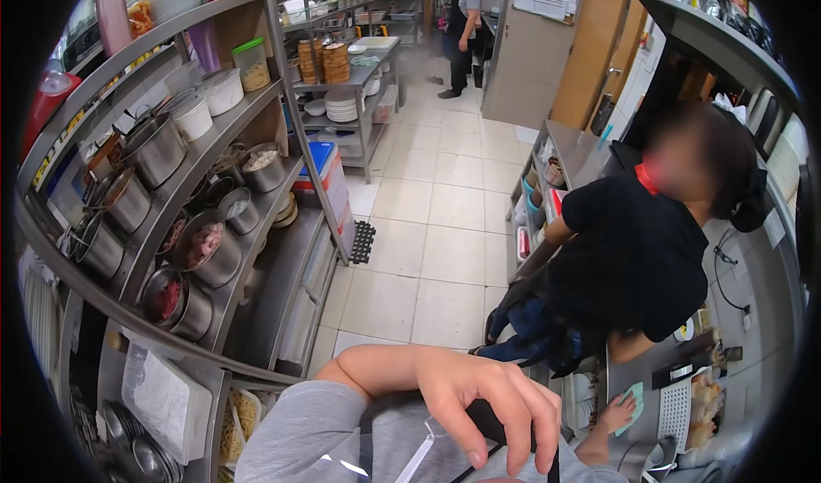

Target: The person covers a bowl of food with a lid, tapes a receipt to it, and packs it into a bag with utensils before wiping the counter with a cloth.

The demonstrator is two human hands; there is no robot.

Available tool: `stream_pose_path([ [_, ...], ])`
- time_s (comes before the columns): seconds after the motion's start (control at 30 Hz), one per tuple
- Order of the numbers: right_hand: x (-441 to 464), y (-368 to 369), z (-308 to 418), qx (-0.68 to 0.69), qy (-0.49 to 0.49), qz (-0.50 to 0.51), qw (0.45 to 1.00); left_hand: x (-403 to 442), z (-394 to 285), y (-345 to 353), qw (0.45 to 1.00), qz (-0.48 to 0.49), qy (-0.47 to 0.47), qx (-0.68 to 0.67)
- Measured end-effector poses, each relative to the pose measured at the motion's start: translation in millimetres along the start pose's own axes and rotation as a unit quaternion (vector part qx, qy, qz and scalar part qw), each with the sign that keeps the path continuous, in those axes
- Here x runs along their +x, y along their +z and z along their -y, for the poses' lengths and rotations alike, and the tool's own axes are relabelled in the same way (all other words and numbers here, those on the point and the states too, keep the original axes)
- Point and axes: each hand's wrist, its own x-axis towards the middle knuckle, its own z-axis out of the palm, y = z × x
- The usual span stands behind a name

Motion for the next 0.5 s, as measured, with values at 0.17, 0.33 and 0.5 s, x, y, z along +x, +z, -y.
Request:
stream_pose_path([
  [0.17,1.6,-7.5,2.6,0.006,-0.008,0.028,1.000,-0.5,13.4,-5.4,0.999,0.021,0.033,0.038],
  [0.33,6.4,-19.3,6.5,-0.030,0.035,0.104,0.994,-14.0,39.3,-25.6,0.999,0.033,-0.031,0.027],
  [0.5,-2.1,18.4,6.1,0.059,-0.035,0.021,0.997,-20.3,81.9,-43.0,0.994,0.033,-0.065,-0.076],
])
